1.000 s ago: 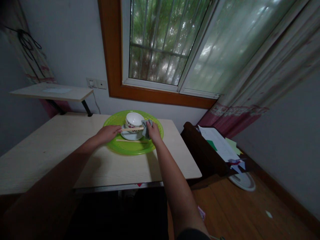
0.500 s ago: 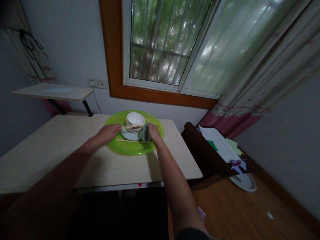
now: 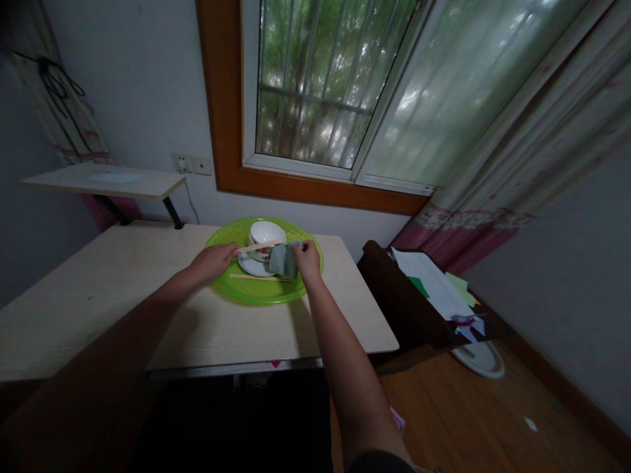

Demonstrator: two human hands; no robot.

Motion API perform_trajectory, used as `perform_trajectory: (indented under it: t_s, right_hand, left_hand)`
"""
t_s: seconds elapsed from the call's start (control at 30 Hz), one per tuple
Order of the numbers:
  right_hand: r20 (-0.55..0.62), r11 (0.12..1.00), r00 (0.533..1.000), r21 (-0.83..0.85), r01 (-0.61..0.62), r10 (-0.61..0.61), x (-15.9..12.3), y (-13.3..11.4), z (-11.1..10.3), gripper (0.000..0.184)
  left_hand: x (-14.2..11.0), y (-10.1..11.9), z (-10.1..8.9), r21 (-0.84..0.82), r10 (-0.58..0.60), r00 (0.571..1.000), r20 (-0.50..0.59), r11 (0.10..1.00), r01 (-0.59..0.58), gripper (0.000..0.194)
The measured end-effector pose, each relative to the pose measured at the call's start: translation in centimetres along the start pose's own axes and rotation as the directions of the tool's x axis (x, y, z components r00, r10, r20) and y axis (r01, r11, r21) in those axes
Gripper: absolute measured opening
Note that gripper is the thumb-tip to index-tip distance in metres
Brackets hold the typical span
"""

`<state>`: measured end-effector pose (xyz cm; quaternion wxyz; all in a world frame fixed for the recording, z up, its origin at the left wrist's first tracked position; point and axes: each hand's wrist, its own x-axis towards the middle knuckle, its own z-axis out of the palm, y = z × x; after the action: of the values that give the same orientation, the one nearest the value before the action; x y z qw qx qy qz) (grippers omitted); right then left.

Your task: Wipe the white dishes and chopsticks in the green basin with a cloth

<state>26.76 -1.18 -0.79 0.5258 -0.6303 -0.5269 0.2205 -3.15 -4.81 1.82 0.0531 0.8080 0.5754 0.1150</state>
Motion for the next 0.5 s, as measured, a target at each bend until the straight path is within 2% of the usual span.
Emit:
perform_trajectory:
  t_s: [0.23,0.37,0.5]
  right_hand:
    - [0.039,0.997,0.998,0.064,0.048,-0.051,-0.26,-0.12,-0.02,0.031]
    - [0.030,0.982,0.994,0.160,0.103,-0.109,-0.42,-0.25,-0.16,0.035]
    - [0.025,0.982,0.991,0.144,0.124,-0.129,-0.77,-0.83,-0.45,0.035]
  left_hand:
    - [-0.13,0.18,-0.24,0.020,-0.011,1.000,0.010,1.000,0.011,0.044]
    - [-0.11,0.21,-0.32,0.043,0.022,0.999,0.044,0.999,-0.024,0.043]
    - [0.04,-0.07,-0.23,0.007,0.074,0.994,0.083,0.997,-0.075,0.042]
